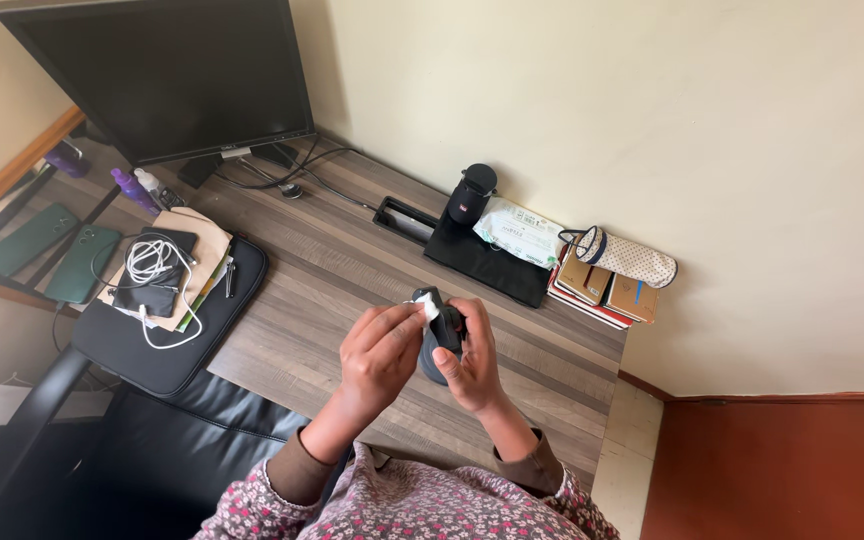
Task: The person cleans a wooden desk surface and various items on it using a wet wipe. They wipe the desk, a laptop, a camera tripod, and a spoon. The person moves items like a laptop and a bag to clean underneath them and then places them back.
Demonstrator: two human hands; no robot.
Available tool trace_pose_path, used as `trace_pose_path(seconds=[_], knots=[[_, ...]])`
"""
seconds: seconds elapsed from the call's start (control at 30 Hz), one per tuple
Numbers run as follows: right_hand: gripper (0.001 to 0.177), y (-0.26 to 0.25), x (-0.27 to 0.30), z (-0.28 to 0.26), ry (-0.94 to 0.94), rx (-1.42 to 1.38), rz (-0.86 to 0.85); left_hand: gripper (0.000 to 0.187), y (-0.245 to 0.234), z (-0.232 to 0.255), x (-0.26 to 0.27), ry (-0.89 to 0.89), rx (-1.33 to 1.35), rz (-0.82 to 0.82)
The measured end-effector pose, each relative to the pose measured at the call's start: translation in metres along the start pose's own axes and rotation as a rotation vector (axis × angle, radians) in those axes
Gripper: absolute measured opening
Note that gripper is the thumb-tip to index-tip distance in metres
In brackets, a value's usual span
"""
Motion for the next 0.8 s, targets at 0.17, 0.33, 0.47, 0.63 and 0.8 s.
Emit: trace_pose_path(seconds=[0.17,0.33,0.47,0.63,0.8], knots=[[0.076,0.004,0.004,0.003,0.030,-0.009,0.011,0.021,0.013,-0.025,0.023,-0.254,-0.046,-0.023],[0.075,0.005,0.003,0.001,0.000,-0.008,0.019,0.017,0.018,-0.063,0.030,-0.598,0.116,-0.117],[0.070,0.001,0.003,-0.003,-0.042,0.090,0.025,0.021,-0.025,-0.022,0.001,-0.238,0.059,0.117],[0.067,-0.006,0.005,0.008,-0.050,0.038,0.108,0.026,0.004,-0.013,-0.016,-0.052,0.149,-0.180],[0.064,-0.038,0.009,0.054,0.024,-0.328,0.228,0.030,0.057,-0.086,0.034,-0.801,0.561,-0.484]])
Point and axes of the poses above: each hand's wrist, its own x-axis away from the middle knuckle, its own y-axis out of the palm, z = x × y, the point moved 9 cm from there along -x, towards the middle knuckle, and after that the axes turned 9 degrees about -x, right-handed, at the moved point
